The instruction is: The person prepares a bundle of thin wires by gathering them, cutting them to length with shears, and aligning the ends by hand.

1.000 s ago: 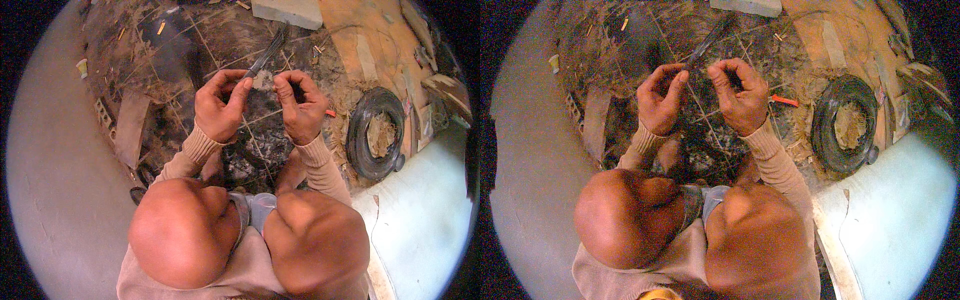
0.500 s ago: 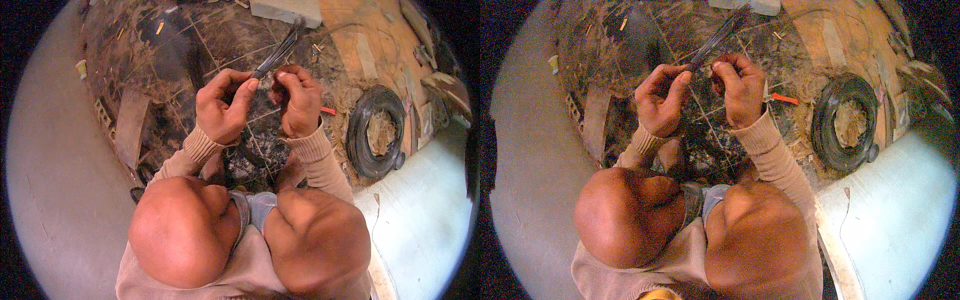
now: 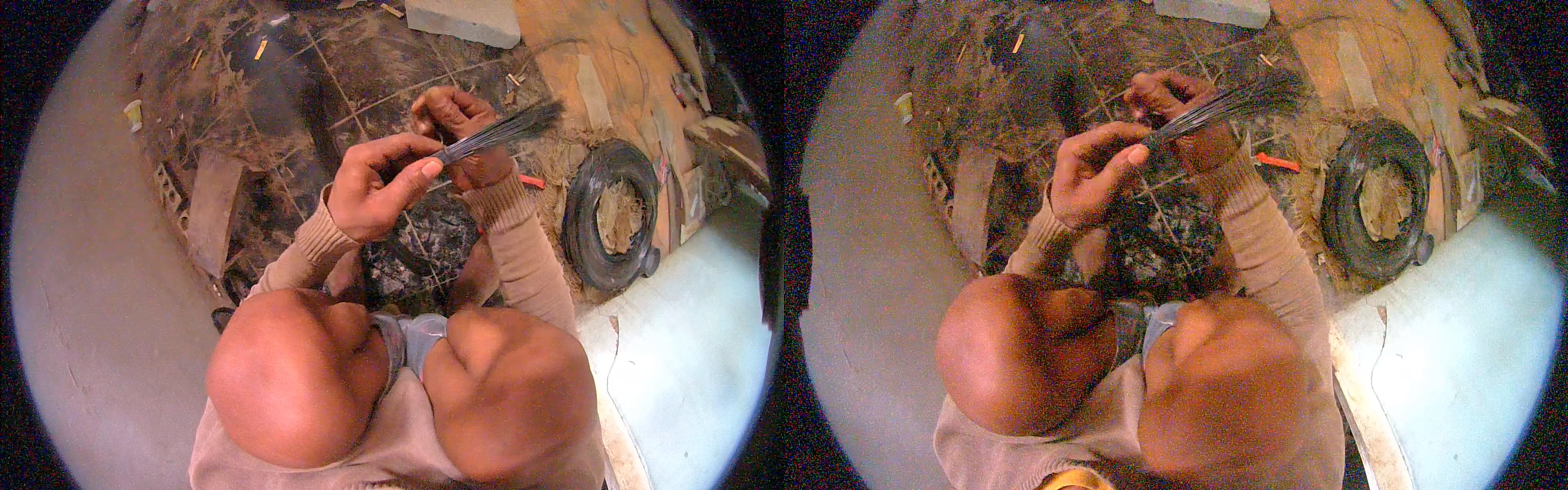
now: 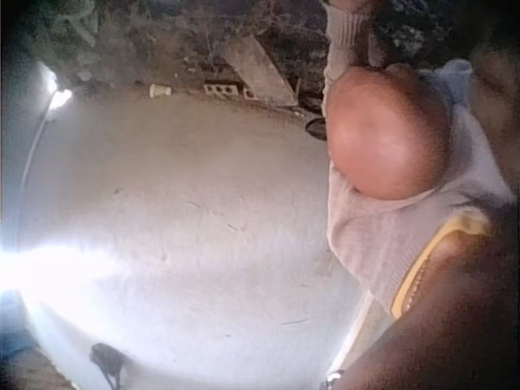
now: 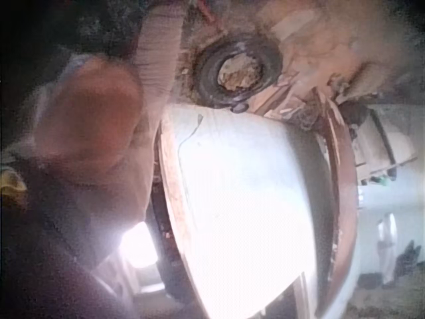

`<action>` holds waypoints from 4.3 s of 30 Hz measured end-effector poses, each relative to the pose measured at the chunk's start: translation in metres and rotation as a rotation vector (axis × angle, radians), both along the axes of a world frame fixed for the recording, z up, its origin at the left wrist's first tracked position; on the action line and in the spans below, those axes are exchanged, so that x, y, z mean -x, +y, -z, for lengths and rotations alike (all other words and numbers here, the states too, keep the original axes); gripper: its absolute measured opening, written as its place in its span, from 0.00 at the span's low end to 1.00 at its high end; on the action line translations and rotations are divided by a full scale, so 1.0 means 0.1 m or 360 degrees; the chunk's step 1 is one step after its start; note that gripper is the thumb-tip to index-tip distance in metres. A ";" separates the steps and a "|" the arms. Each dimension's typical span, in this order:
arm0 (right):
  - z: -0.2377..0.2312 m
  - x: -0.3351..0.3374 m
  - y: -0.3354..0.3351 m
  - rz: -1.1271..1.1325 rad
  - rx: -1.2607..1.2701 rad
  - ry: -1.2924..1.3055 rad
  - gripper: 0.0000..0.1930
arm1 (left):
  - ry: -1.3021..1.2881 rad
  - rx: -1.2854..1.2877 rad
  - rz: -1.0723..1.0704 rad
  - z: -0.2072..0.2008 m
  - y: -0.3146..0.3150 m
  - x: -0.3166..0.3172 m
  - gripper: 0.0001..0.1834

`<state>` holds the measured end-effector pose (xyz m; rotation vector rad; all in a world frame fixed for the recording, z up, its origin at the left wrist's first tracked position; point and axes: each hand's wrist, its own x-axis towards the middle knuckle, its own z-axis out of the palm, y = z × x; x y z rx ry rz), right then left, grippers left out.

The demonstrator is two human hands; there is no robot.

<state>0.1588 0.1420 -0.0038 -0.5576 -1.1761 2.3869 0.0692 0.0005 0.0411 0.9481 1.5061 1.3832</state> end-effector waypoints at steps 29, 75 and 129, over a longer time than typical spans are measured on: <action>-0.30 -0.49 -0.41 0.0645 -0.1136 -0.0499 0.05 | 0.0320 0.0128 -0.0390 -0.12 0.09 -0.07 0.11; -0.26 -0.20 -0.32 0.0251 -0.0119 -0.0224 0.08 | -0.1159 -0.0027 -0.0435 -0.04 0.05 0.02 0.16; -0.30 -0.09 -0.37 0.0901 -0.2317 -0.0212 0.05 | -0.0620 -0.0050 -0.0538 0.00 0.06 0.00 0.14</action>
